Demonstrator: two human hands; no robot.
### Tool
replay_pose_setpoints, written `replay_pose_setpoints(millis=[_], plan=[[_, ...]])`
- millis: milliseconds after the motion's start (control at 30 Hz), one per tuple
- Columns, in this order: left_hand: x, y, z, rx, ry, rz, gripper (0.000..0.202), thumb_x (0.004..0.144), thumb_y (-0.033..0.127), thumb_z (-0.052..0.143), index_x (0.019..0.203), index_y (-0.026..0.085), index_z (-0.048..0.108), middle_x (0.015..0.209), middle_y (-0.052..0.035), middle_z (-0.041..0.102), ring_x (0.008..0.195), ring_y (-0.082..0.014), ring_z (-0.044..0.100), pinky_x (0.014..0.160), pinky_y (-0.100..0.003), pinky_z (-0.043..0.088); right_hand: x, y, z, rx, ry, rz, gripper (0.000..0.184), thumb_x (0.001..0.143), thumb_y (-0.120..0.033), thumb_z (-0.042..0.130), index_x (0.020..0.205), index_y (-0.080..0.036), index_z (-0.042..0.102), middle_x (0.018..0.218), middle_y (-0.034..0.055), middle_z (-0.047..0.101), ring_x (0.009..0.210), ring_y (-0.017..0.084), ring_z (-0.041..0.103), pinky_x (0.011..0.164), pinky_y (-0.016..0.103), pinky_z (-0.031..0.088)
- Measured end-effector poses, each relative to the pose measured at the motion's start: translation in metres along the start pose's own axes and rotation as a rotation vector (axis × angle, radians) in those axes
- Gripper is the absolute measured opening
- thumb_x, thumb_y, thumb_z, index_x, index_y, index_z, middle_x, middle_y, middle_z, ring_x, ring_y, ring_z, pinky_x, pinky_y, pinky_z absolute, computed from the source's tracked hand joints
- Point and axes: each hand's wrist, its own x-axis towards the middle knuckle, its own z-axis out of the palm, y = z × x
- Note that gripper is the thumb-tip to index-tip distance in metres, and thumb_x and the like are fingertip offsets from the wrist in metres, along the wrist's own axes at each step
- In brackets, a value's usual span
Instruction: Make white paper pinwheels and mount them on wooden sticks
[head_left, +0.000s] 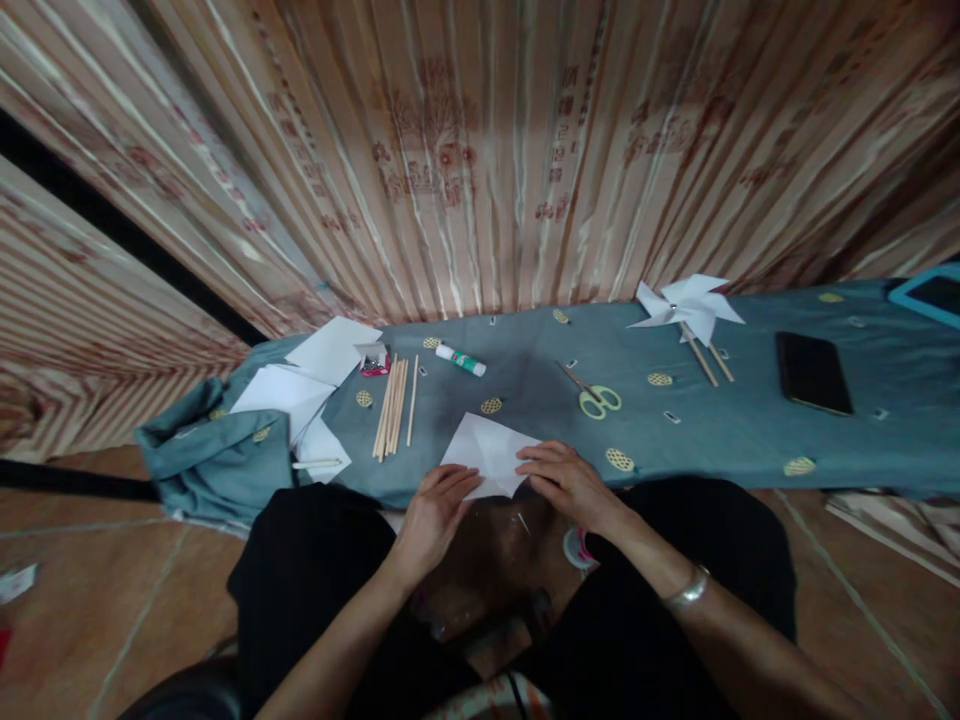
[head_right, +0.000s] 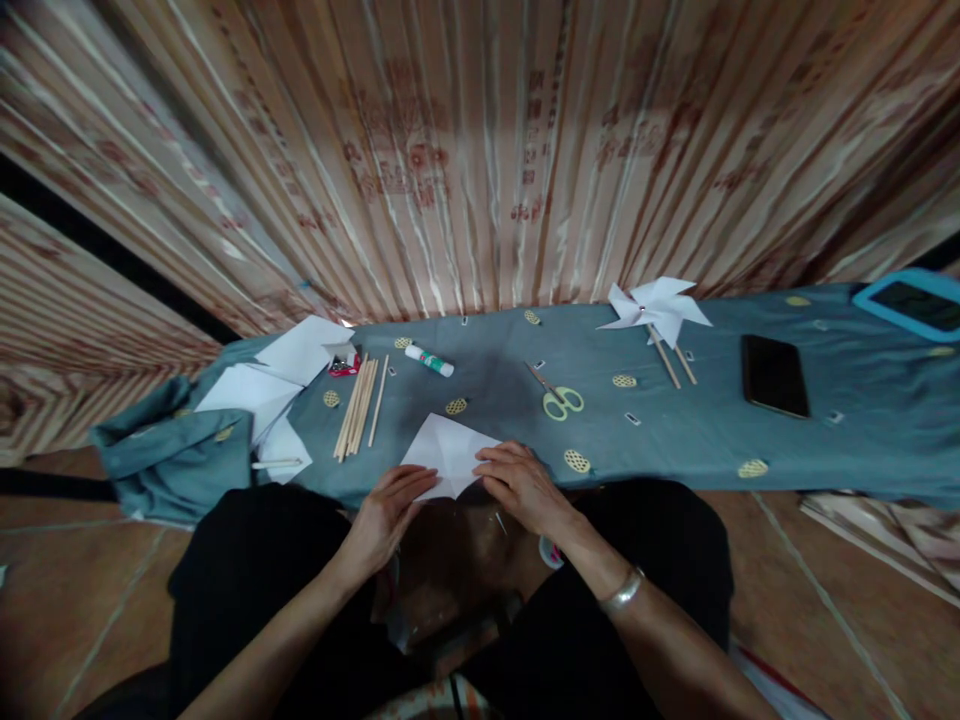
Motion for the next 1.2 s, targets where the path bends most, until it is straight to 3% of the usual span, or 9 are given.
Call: replay_pose_setpoints(millis=[133,300,533,633,767,867,933,1033,1200], plan=[[0.005,0.004,-0.001,-0.149,0.099,-0.113,0.031,0.096,0.031,0.042,0.107,0.018,0.068,0.101,-0.0081,0.071,0.095,-0.0201,0.060,0.086,-0.036,0.051,0.013,0.001,0.003,0.151,0.075,0.069,0.020,0.092,-0.030,0.054,0.092,-0.024,0.073,0.096,0.0045,0.074,0.090,0.019,0.063,0.085,0.035,0.049],[0.013,-0.002,0.001,-0.163,0.146,-0.241,0.034,0.095,0.035,0.043,0.077,0.016,0.066,0.075,-0.0054,0.065,0.079,-0.0185,0.059,0.073,-0.030,0.047,0.026,0.004,0.008,0.180,0.131,0.244,0.021,0.088,-0.036,0.058,0.089,-0.024,0.074,0.083,0.0037,0.073,0.078,0.019,0.065,0.073,0.031,0.050],[0.022,-0.010,0.004,-0.197,0.158,-0.378,0.037,0.093,0.036,0.045,0.066,0.016,0.061,0.065,-0.0016,0.060,0.064,-0.0143,0.055,0.063,-0.025,0.041,0.043,0.011,0.012,0.170,0.181,0.334,0.018,0.083,-0.034,0.061,0.088,-0.023,0.074,0.080,0.0032,0.072,0.075,0.018,0.067,0.073,0.029,0.050],[0.025,-0.012,0.001,-0.218,0.123,-0.437,0.035,0.092,0.035,0.044,0.071,0.015,0.064,0.066,-0.0015,0.061,0.063,-0.0144,0.057,0.061,-0.024,0.040,0.048,0.011,0.013,0.149,0.170,0.359,0.015,0.082,-0.032,0.062,0.085,-0.023,0.074,0.082,0.0033,0.074,0.077,0.019,0.068,0.074,0.030,0.050],[0.028,-0.014,-0.002,-0.240,0.110,-0.508,0.027,0.090,0.031,0.048,0.098,0.014,0.068,0.078,-0.0033,0.069,0.071,-0.0166,0.062,0.066,-0.026,0.043,0.052,0.010,0.015,0.096,0.150,0.389,0.014,0.081,-0.030,0.062,0.085,-0.023,0.074,0.083,0.0036,0.075,0.078,0.020,0.069,0.074,0.030,0.050],[0.030,-0.014,-0.003,-0.209,0.125,-0.567,0.041,0.087,0.028,0.053,0.124,0.012,0.056,0.076,-0.0028,0.069,0.068,-0.0172,0.062,0.066,-0.026,0.044,0.054,0.007,0.013,0.076,0.141,0.417,0.014,0.081,-0.030,0.061,0.085,-0.023,0.073,0.085,0.0036,0.075,0.080,0.021,0.070,0.074,0.030,0.050],[0.030,-0.013,-0.004,-0.189,0.125,-0.572,0.049,0.087,0.027,0.054,0.132,0.011,0.049,0.070,-0.0007,0.067,0.061,-0.0162,0.060,0.062,-0.026,0.044,0.054,0.004,0.012,0.070,0.132,0.429,0.014,0.082,-0.031,0.061,0.085,-0.023,0.072,0.084,0.0033,0.075,0.081,0.021,0.070,0.073,0.030,0.049],[0.028,-0.012,-0.005,-0.160,0.129,-0.544,0.047,0.087,0.026,0.055,0.132,0.013,0.051,0.069,0.0002,0.067,0.058,-0.0152,0.059,0.060,-0.025,0.043,0.055,0.001,0.010,0.064,0.141,0.448,0.013,0.081,-0.031,0.062,0.083,-0.023,0.072,0.083,0.0027,0.075,0.080,0.021,0.070,0.072,0.029,0.049],[0.026,-0.014,-0.004,-0.115,0.113,-0.532,0.040,0.087,0.026,0.056,0.125,0.017,0.059,0.084,-0.0056,0.074,0.071,-0.0191,0.068,0.067,-0.027,0.049,0.055,0.001,0.011,0.059,0.159,0.469,0.013,0.080,-0.031,0.062,0.083,-0.023,0.071,0.084,0.0023,0.076,0.081,0.021,0.071,0.073,0.030,0.049]])
